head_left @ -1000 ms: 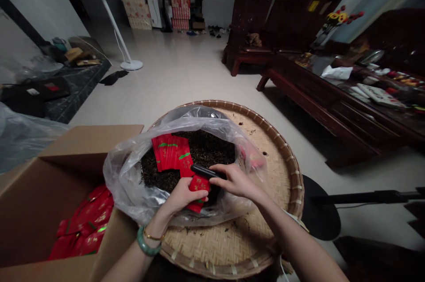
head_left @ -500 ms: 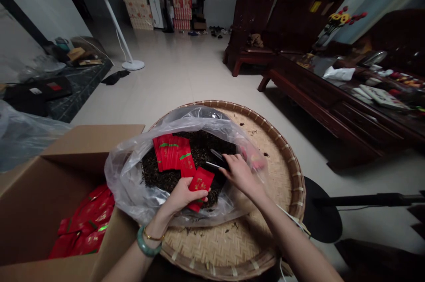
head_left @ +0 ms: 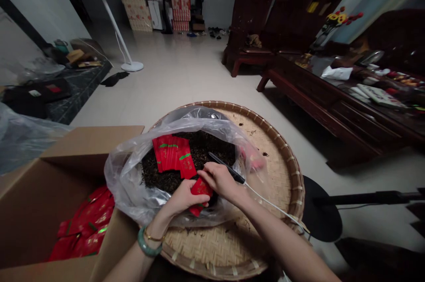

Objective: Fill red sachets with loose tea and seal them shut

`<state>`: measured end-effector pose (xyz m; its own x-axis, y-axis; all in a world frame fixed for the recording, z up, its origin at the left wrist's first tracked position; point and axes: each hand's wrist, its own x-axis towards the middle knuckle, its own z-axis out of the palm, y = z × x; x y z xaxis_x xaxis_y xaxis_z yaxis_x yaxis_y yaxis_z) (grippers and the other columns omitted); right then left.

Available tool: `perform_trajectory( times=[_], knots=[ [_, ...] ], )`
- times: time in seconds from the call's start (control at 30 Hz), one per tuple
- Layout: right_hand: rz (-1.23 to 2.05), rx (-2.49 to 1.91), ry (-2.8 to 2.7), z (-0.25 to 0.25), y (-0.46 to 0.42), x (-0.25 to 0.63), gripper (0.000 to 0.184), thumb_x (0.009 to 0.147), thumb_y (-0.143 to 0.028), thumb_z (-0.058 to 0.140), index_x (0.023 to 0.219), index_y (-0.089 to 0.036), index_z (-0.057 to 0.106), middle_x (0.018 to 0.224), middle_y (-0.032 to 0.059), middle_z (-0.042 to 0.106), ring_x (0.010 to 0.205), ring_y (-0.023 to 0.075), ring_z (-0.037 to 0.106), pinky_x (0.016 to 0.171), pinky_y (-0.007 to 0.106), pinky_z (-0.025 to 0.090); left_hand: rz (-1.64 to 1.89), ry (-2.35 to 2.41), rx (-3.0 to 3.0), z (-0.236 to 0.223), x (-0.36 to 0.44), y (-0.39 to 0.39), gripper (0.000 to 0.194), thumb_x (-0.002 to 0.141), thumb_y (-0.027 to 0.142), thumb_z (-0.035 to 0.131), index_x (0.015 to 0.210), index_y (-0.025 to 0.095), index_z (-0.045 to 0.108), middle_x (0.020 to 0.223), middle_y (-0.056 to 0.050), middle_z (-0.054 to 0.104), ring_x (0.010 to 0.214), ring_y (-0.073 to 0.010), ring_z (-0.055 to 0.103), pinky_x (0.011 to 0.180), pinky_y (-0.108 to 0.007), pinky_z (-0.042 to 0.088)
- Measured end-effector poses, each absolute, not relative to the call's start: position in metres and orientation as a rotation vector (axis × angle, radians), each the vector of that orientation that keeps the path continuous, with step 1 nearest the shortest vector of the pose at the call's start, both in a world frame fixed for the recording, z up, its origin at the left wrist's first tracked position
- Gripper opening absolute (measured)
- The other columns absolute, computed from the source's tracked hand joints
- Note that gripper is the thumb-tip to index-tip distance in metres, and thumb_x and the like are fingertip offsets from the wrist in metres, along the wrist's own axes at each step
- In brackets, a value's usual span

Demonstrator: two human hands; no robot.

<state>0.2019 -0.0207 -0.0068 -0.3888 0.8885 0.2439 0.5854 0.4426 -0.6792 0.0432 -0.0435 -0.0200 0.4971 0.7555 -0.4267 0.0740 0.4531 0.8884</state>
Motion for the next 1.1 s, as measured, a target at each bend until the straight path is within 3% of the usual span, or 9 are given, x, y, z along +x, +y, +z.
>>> perform_trajectory(
  times=[0.2, 0.3, 0.4, 0.5, 0.57, 0.63, 0.73, 0.97, 1.1],
  knots=[
    [1.107, -1.352, -1.571, 0.001, -0.013, 0.220, 0.048, 0.093, -0.055, 0.029, 0.087, -0.018, 0.060, 0.053, -0.0048, 0.045, 0.047, 0.0097, 0.043, 0.048, 0.021, 0.034, 0.597, 0.967, 0.907, -0.024, 0.043, -0.045, 0.039, 0.053, 0.035, 0.084, 0.076, 0.010, 0.065, 0.072, -0.008, 0.071, 0.056, -0.0179, 0.065, 0.055, -0.025, 0.051],
    [1.200, -1.379, -1.375, -0.007, -0.008, 0.229, 0.057, 0.090, -0.062, 0.026, 0.090, -0.016, 0.059, 0.052, -0.0049, 0.045, 0.040, 0.0088, 0.040, 0.039, 0.020, 0.030, 1.032, 0.823, 0.763, -0.007, 0.023, -0.044, 0.041, 0.053, 0.045, 0.084, 0.080, 0.019, 0.067, 0.075, -0.003, 0.073, 0.056, -0.0168, 0.065, 0.051, -0.023, 0.051],
    [1.251, -1.424, -1.350, -0.015, -0.007, 0.230, 0.056, 0.090, -0.061, 0.024, 0.092, -0.016, 0.058, 0.055, -0.0039, 0.048, 0.039, 0.0090, 0.042, 0.036, 0.019, 0.029, 1.738, 0.512, 0.618, 0.022, -0.004, -0.041, 0.068, 0.047, 0.064, 0.080, 0.109, 0.043, 0.060, 0.099, 0.007, 0.071, 0.053, -0.0093, 0.060, 0.041, -0.015, 0.043],
    [1.142, -1.456, -1.557, -0.017, -0.011, 0.221, 0.043, 0.094, -0.050, 0.030, 0.090, -0.017, 0.059, 0.059, -0.0029, 0.053, 0.048, 0.0101, 0.050, 0.046, 0.021, 0.038, 1.798, 0.485, 0.672, 0.040, -0.015, -0.035, 0.103, 0.026, 0.068, 0.082, 0.122, 0.042, 0.053, 0.119, 0.001, 0.064, 0.064, -0.0140, 0.063, 0.043, -0.018, 0.046],
    [0.981, -1.452, -1.824, -0.018, -0.016, 0.209, 0.030, 0.094, -0.040, 0.040, 0.088, -0.019, 0.059, 0.067, -0.0009, 0.059, 0.060, 0.0117, 0.055, 0.058, 0.023, 0.043, 1.687, 0.585, 0.741, 0.037, -0.009, -0.030, 0.094, 0.029, 0.059, 0.086, 0.116, 0.037, 0.059, 0.109, -0.004, 0.068, 0.071, -0.0198, 0.065, 0.047, -0.023, 0.050],
    [0.781, -1.453, -2.077, -0.020, -0.019, 0.193, 0.019, 0.091, -0.036, 0.050, 0.089, -0.019, 0.058, 0.079, 0.0024, 0.063, 0.073, 0.0152, 0.058, 0.067, 0.027, 0.045, 1.586, 0.703, 0.711, 0.025, 0.002, -0.024, 0.061, 0.045, 0.047, 0.088, 0.098, 0.027, 0.067, 0.092, -0.005, 0.071, 0.070, -0.0194, 0.064, 0.052, -0.025, 0.052],
    [0.464, -1.491, -2.335, -0.027, -0.019, 0.169, 0.033, 0.082, -0.042, 0.063, 0.100, -0.016, 0.054, 0.095, 0.0102, 0.062, 0.089, 0.0233, 0.056, 0.072, 0.033, 0.048, 1.581, 0.812, 0.571, 0.004, 0.015, -0.016, 0.037, 0.058, 0.037, 0.083, 0.086, 0.020, 0.065, 0.075, -0.002, 0.069, 0.062, -0.0143, 0.062, 0.052, -0.022, 0.051],
    [0.314, -1.553, -2.551, -0.040, -0.006, 0.160, 0.016, 0.083, -0.017, 0.055, 0.099, -0.015, 0.057, 0.098, 0.0103, 0.063, 0.091, 0.0228, 0.057, 0.069, 0.030, 0.049, 1.596, 0.956, 0.498, -0.014, 0.012, -0.008, 0.035, 0.059, 0.032, 0.079, 0.084, 0.016, 0.062, 0.069, -0.001, 0.067, 0.058, -0.0125, 0.063, 0.051, -0.020, 0.051],
    [0.406, -1.489, -2.470, -0.037, -0.005, 0.186, 0.022, 0.086, -0.011, 0.050, 0.103, -0.018, 0.061, 0.095, 0.0074, 0.067, 0.089, 0.0185, 0.061, 0.074, 0.026, 0.048, 1.586, 1.074, 0.556, -0.017, 0.014, -0.008, 0.036, 0.061, 0.034, 0.077, 0.086, 0.014, 0.062, 0.073, -0.003, 0.068, 0.063, -0.0130, 0.064, 0.053, -0.018, 0.051]
  ],
)
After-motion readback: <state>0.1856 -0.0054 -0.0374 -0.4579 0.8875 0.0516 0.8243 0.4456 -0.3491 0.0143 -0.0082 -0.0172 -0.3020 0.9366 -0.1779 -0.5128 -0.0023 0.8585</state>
